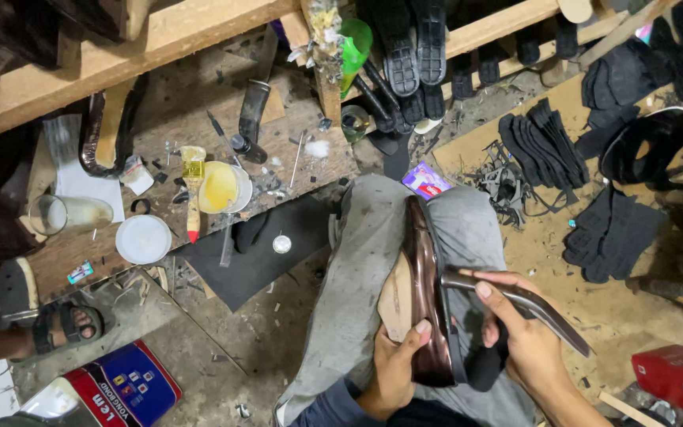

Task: The person sits on the floor of a shoe workshop and attaches a rubber sole to a lasted shoe upper, pressing and aligning the sole against the shoe body. They then use a hand tool to press and smooth the sole edges and trim excess material, working the shoe on their lap.

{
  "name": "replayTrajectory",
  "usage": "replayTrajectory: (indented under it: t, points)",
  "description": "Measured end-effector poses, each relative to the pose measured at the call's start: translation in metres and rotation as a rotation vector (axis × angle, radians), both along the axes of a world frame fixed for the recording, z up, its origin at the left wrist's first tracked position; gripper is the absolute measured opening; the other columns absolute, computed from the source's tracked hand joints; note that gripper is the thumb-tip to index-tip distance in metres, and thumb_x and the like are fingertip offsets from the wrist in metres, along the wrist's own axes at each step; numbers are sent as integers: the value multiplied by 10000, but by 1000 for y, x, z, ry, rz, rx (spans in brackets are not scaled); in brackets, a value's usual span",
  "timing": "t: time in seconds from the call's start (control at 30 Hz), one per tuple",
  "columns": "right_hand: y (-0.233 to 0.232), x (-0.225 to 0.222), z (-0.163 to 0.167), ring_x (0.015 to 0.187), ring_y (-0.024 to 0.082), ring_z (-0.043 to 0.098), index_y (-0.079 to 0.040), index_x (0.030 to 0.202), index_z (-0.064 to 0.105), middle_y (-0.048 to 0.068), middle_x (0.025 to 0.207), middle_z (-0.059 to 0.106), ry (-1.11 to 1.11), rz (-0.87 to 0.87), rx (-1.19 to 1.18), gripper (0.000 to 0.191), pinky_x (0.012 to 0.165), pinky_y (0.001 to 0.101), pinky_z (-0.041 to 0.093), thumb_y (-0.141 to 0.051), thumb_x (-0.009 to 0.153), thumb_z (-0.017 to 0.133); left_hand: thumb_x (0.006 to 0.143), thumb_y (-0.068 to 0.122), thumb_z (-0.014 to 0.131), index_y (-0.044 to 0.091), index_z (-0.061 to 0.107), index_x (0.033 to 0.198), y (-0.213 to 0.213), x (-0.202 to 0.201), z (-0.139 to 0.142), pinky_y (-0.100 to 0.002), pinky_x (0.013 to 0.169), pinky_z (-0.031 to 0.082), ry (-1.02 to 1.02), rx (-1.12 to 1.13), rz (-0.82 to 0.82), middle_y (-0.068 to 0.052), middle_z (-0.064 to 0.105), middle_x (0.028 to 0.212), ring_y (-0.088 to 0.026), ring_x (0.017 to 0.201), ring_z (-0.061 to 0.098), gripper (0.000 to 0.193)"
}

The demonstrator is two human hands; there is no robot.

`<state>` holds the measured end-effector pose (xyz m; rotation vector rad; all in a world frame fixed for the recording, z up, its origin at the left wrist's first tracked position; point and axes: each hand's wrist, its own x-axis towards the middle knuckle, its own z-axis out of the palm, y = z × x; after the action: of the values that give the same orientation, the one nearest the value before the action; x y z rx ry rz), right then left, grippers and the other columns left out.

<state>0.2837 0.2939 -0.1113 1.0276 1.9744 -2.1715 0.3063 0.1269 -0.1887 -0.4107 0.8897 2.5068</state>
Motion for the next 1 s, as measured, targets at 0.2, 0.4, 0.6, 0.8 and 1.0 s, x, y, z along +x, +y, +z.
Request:
replayTrajectory:
  t: [0.2, 0.4, 0.6, 0.8, 1.0]
  points:
    - [2, -19, 10, 449, 124, 502, 23, 1126, 739, 101, 712, 704, -41, 42, 76, 302, 429, 279, 412, -147, 877, 723, 914, 33, 676, -14, 536, 1412, 3, 0, -9, -299, 966, 537, 2, -61, 30, -74, 704, 1230, -160, 1082, 679, 519]
    - [1, -45, 32, 420, 117, 511, -11, 1070, 773, 38, 782, 772, -70, 156, 269, 284, 422, 262, 408, -179, 844, 740, 896, 89, 696, 18, 536, 1418, 5, 3, -23, -301, 900, 538, -70, -84, -16, -85, 696, 1233, -171, 1049, 685, 551]
    - [3, -68, 48, 417, 106, 534, -58, 1059, 804, 44, 703, 729, -57, 309, 443, 264, 412, 263, 405, -195, 837, 759, 894, 90, 718, 5, 562, 1396, 6, 9, -34, -276, 937, 522, -63, -123, 7, -62, 679, 1262, -133, 1095, 649, 533]
    - [7, -86, 50, 406, 94, 512, -58, 1018, 796, 41, 646, 700, -61, 370, 387, 234, 391, 266, 402, -160, 808, 778, 915, 80, 718, -24, 578, 1375, 6, 8, -34, -310, 943, 526, -54, -74, 17, -107, 689, 1225, -182, 1068, 659, 492]
    - [28, -118, 54, 404, 98, 508, -57, 943, 810, 30, 624, 728, 6, 718, 551, 201, 396, 258, 406, -151, 765, 807, 918, 58, 699, -22, 587, 1357, 1, 6, -28, -327, 939, 544, -68, -90, -20, -127, 726, 1158, -197, 1012, 696, 459]
